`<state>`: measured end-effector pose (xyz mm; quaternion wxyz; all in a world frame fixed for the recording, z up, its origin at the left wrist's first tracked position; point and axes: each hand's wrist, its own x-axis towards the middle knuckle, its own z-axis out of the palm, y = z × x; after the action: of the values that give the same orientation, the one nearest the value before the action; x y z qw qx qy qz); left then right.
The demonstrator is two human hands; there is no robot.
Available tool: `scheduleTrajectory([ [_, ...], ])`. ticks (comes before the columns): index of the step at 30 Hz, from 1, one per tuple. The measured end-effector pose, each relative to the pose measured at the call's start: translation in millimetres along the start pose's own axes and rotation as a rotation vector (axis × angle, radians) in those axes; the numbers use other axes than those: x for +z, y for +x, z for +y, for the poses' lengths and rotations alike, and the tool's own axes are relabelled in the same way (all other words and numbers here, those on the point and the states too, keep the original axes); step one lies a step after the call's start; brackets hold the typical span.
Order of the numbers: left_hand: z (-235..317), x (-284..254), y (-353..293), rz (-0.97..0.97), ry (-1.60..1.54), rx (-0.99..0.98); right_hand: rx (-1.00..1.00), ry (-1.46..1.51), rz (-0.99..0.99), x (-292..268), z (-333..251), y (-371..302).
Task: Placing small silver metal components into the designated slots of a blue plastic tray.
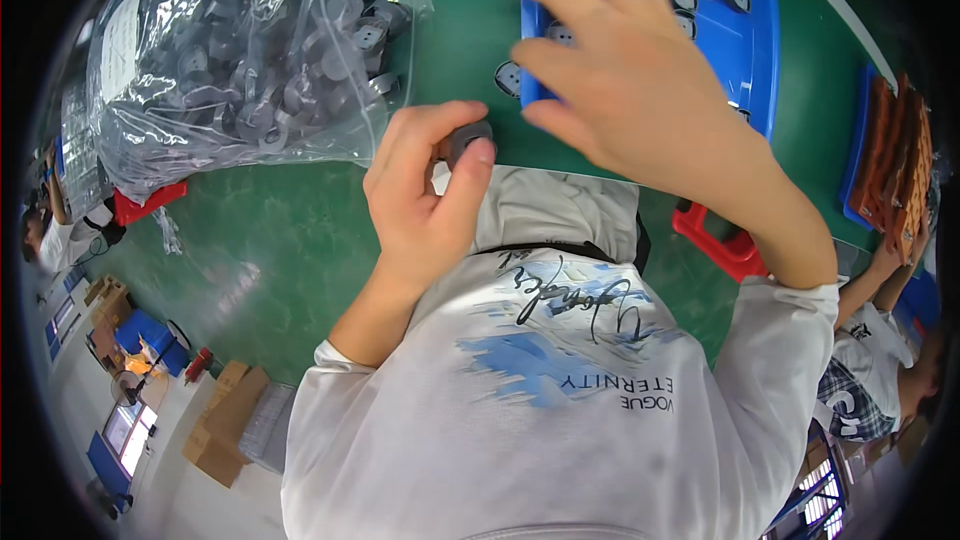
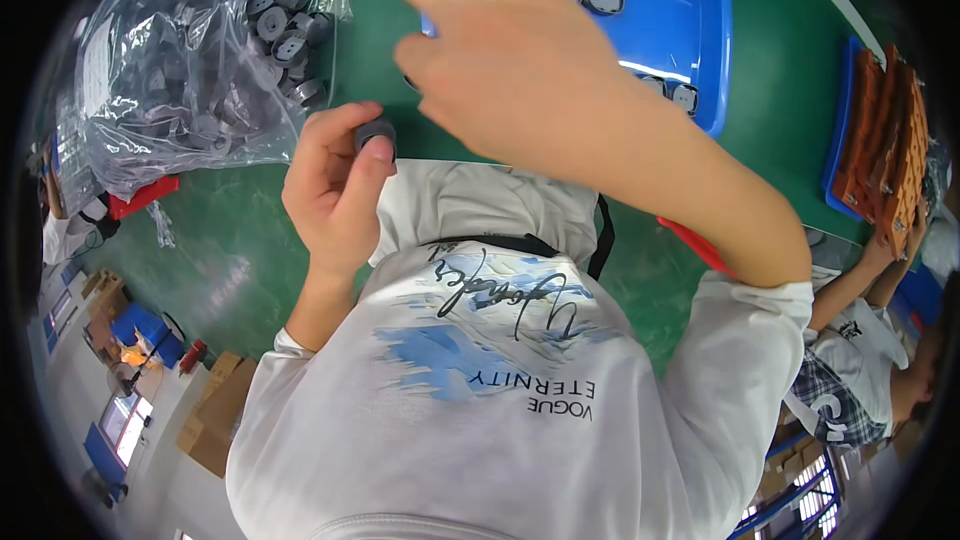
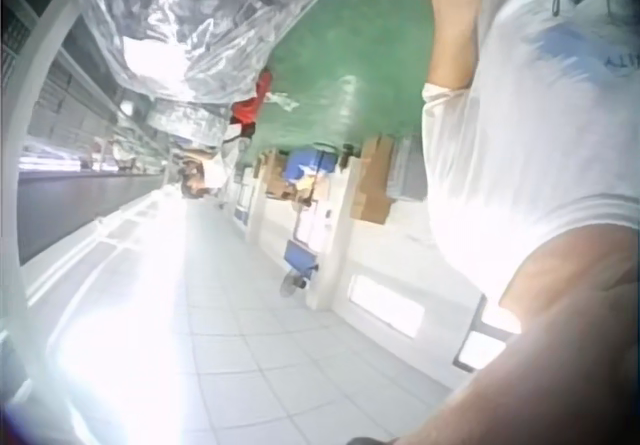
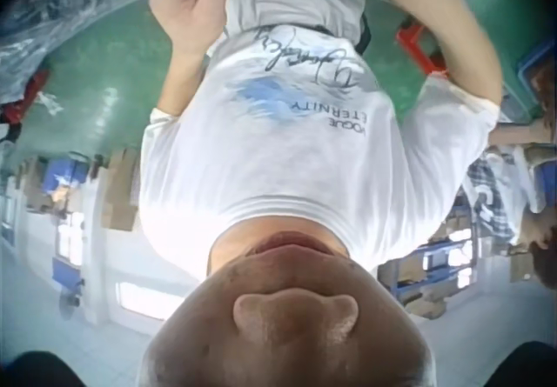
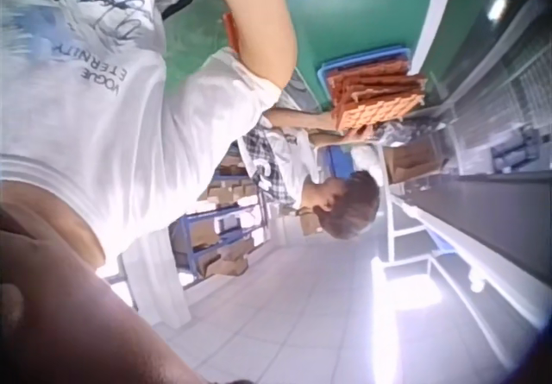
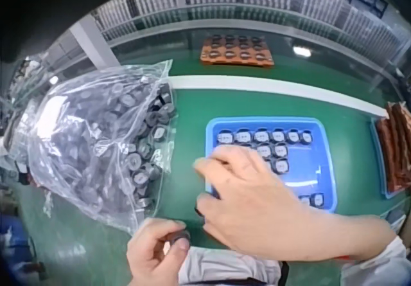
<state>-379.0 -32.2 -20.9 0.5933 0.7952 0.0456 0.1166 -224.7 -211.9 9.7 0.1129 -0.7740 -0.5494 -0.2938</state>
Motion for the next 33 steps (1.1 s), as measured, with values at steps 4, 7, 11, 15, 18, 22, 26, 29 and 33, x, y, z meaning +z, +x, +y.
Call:
scheduleTrajectory([
  [4, -2, 10, 11, 0.246, -0.099, -0.039, 0.04, 0.197, -0.523, -8, -26, 41],
  [7, -15, 2, 24, 0.09, 0.078, 0.012, 0.061, 0.192, -0.577, 4, -20, 51],
  [11, -8, -6, 38, -0.008, 0.297, 0.172, 0.177, 0.335, -0.491, 24, 8, 55],
  [15, -10, 3, 64, 0.002, 0.465, 0.287, 0.821, 0.894, -0.244, -22, 49, 54],
  [18, -4, 11, 80, 0.077, 0.314, 0.261, 1.081, 1.051, 0.015, -51, 65, 20],
  [22, -6, 6, 82, 0.035, 0.222, 0.282, 1.185, 0.876, -0.184, -61, 72, -29],
  [26, 14, 14, 91, -0.165, 0.186, 0.083, 1.087, 0.779, -0.35, -69, 81, -89],
  [29, 19, 24, 103, -0.234, 0.425, 0.37, 1.027, 0.529, -0.407, -76, 75, -97],
  [33, 29, 32, 120, -0.348, 0.657, 0.447, 1.118, 0.61, -0.171, -70, 61, -99],
])
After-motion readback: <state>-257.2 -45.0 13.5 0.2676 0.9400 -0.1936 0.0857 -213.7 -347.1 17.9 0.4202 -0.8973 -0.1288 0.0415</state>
